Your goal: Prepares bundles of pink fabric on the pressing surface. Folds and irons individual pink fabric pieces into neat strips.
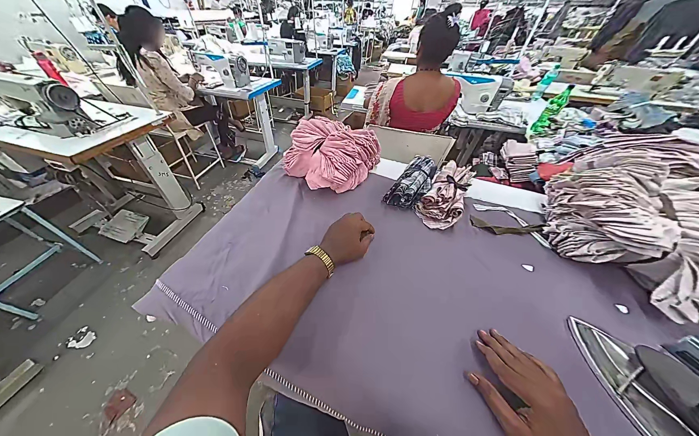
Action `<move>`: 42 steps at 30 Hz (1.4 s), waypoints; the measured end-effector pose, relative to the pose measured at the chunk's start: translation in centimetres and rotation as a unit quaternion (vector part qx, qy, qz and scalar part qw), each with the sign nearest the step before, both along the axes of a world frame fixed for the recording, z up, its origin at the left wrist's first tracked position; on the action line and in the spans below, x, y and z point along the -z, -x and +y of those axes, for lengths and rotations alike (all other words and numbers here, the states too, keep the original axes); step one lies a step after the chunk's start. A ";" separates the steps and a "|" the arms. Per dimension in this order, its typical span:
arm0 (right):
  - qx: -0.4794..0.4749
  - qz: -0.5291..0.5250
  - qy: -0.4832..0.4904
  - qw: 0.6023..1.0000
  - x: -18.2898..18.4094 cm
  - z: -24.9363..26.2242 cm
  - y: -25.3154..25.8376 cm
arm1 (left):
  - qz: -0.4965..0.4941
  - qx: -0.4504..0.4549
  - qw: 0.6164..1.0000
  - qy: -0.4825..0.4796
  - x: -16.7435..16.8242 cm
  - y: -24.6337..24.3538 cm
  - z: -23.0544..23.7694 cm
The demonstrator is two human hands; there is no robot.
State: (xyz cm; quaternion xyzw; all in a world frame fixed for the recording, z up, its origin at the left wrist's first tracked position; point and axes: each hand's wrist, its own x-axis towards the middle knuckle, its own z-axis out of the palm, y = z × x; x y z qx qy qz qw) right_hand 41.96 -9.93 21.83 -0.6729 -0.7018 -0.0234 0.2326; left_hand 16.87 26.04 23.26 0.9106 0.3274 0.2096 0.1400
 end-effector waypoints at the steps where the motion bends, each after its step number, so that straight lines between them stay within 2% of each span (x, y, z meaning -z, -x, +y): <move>1: -0.001 0.003 0.005 1.000 -0.1 0.1 0.1 | -0.037 -0.011 0.999 -0.001 0.1 0.4 0.0; 4: 0.004 0.001 0.004 1.000 -0.2 0.7 0.1 | -0.164 -0.145 0.975 -0.024 -0.9 1.4 0.4; 7: 0.014 0.006 0.009 1.000 0.0 0.7 -0.2 | -0.282 -0.314 0.904 -0.067 -2.4 1.8 3.1; 10: 0.021 0.002 0.006 1.000 0.1 0.8 0.1 | -0.312 -0.402 0.858 0.069 -5.2 2.6 8.0; 14: 0.042 0.000 0.009 0.999 -0.1 1.0 0.3 | -0.385 -0.368 0.798 0.283 -6.5 1.1 13.1; 17: 0.051 0.004 0.004 0.999 -0.1 1.0 0.2 | -0.422 -0.368 0.756 0.339 -5.2 -0.6 13.9; 21: 0.049 -0.003 0.027 0.998 -0.3 1.3 0.3 | -0.462 -0.365 0.734 0.339 -3.3 -0.8 13.4; 26: 0.039 -0.020 0.028 0.999 0.3 1.7 -0.3 | -0.546 -0.281 0.689 0.387 -2.9 0.1 15.0; 29: 0.047 -0.019 0.032 0.998 0.1 1.6 0.0 | -0.592 -0.259 0.659 0.384 -2.1 0.1 15.8; 32: 0.049 -0.004 -0.002 0.999 -0.1 1.6 0.7 | -0.625 -0.213 0.660 0.358 -1.4 1.0 15.6; 35: 0.074 -0.008 -0.076 0.994 1.1 1.0 0.4 | -0.644 -0.124 0.650 0.383 -0.8 0.8 14.2; 42: 0.075 0.023 -0.078 0.994 0.7 1.1 0.7 | -0.684 -0.114 0.629 0.351 -2.3 1.2 13.1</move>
